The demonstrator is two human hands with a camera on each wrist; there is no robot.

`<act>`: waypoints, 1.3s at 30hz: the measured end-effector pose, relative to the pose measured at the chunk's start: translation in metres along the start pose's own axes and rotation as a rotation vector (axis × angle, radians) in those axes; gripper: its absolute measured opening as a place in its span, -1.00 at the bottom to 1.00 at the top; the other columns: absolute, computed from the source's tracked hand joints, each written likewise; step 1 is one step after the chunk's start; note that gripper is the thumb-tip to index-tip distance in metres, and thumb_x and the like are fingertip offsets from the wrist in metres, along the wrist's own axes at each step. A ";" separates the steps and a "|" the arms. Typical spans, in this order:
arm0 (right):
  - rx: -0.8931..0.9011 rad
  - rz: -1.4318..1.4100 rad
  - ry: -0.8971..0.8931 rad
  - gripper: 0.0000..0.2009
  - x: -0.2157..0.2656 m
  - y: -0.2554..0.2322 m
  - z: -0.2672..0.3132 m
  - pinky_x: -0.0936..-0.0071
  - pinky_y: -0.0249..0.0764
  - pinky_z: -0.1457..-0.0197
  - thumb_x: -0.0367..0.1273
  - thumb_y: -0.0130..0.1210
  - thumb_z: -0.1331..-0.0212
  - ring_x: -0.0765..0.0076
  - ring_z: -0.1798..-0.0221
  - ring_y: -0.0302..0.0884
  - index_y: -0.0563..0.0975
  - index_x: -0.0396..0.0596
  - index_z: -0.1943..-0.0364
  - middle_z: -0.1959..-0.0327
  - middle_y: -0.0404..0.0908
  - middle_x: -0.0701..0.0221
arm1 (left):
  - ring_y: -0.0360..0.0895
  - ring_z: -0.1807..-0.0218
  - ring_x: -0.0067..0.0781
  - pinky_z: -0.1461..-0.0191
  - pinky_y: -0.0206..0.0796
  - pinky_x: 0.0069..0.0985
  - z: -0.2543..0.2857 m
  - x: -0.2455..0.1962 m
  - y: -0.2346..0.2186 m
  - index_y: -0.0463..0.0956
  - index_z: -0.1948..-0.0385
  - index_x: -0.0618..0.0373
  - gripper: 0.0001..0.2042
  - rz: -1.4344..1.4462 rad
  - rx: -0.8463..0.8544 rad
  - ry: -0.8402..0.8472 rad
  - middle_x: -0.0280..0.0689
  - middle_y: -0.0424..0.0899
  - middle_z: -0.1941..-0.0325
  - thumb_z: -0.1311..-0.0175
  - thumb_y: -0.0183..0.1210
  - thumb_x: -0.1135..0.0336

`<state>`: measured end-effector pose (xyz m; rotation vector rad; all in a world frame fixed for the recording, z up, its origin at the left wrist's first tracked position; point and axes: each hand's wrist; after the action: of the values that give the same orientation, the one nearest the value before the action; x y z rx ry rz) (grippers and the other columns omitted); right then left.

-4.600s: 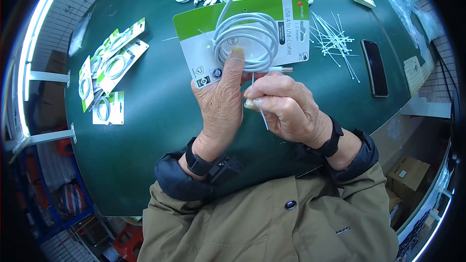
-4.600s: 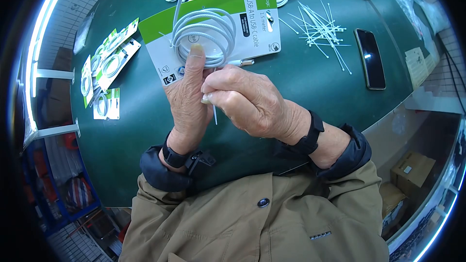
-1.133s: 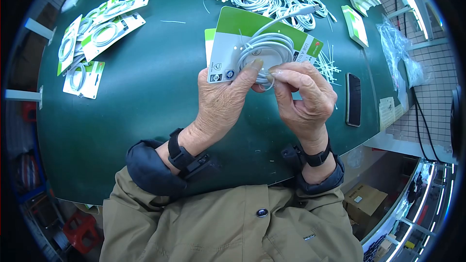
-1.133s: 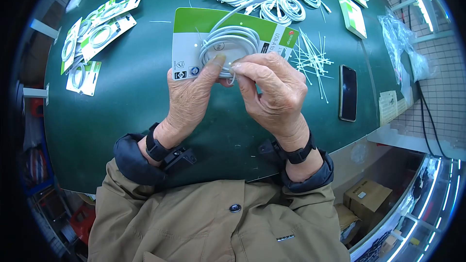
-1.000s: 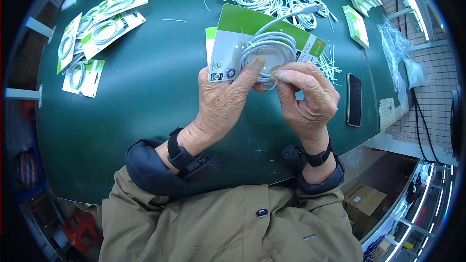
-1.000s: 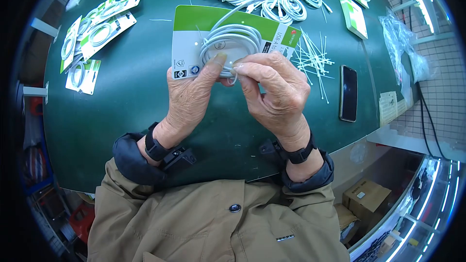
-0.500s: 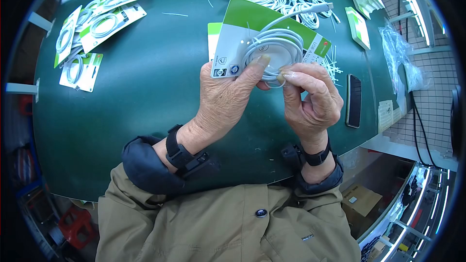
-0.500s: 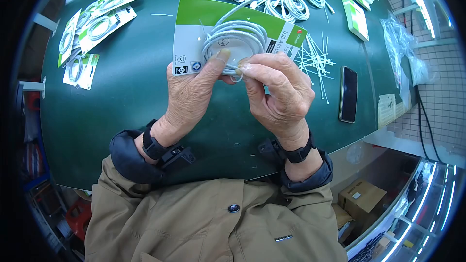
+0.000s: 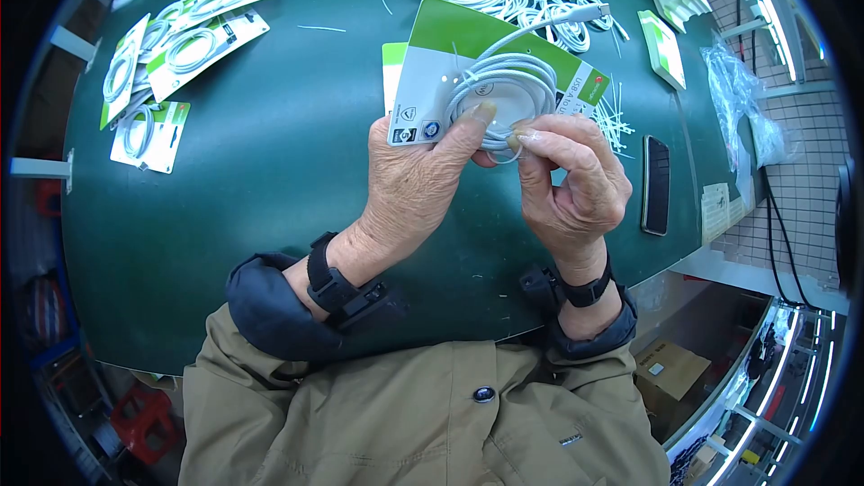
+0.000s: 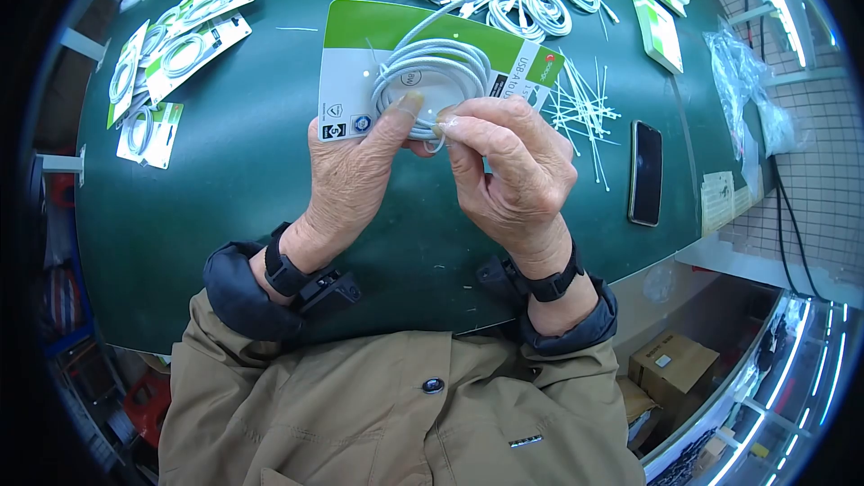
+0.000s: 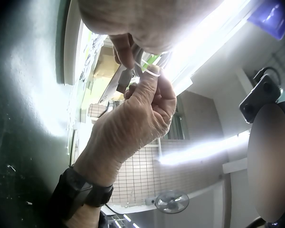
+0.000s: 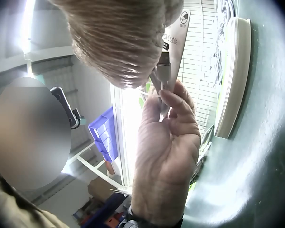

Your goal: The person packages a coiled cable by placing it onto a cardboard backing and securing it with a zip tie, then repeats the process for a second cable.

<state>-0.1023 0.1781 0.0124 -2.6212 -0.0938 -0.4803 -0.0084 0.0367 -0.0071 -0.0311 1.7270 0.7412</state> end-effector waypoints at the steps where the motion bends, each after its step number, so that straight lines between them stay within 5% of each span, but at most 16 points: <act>1: 0.003 -0.004 0.008 -0.78 0.000 0.000 0.000 0.47 0.63 0.33 -0.64 0.42 -0.05 0.32 0.35 0.74 0.69 -0.10 0.24 0.30 0.76 0.30 | 0.75 0.29 -0.49 0.23 0.64 -0.54 0.000 0.000 0.000 0.63 -0.04 0.32 -0.78 -0.002 -0.002 -0.002 -0.21 0.80 0.16 -0.49 0.30 0.39; 39: 0.115 0.052 0.024 -0.75 0.003 0.002 -0.004 0.41 0.60 0.35 -0.67 0.39 0.03 0.22 0.39 0.70 0.68 -0.12 0.25 0.32 0.73 0.33 | 0.71 0.28 -0.57 0.23 0.59 -0.59 0.003 0.007 -0.001 0.66 0.00 0.30 -0.81 0.014 -0.003 0.025 -0.28 0.79 0.18 -0.48 0.31 0.41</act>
<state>-0.1004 0.1743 0.0157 -2.4984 -0.0445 -0.4745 -0.0078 0.0401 -0.0139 -0.0305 1.7520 0.7568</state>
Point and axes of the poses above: each hand's wrist, its own z-axis away from the middle knuckle, its own y-axis out of the palm, x = y × z
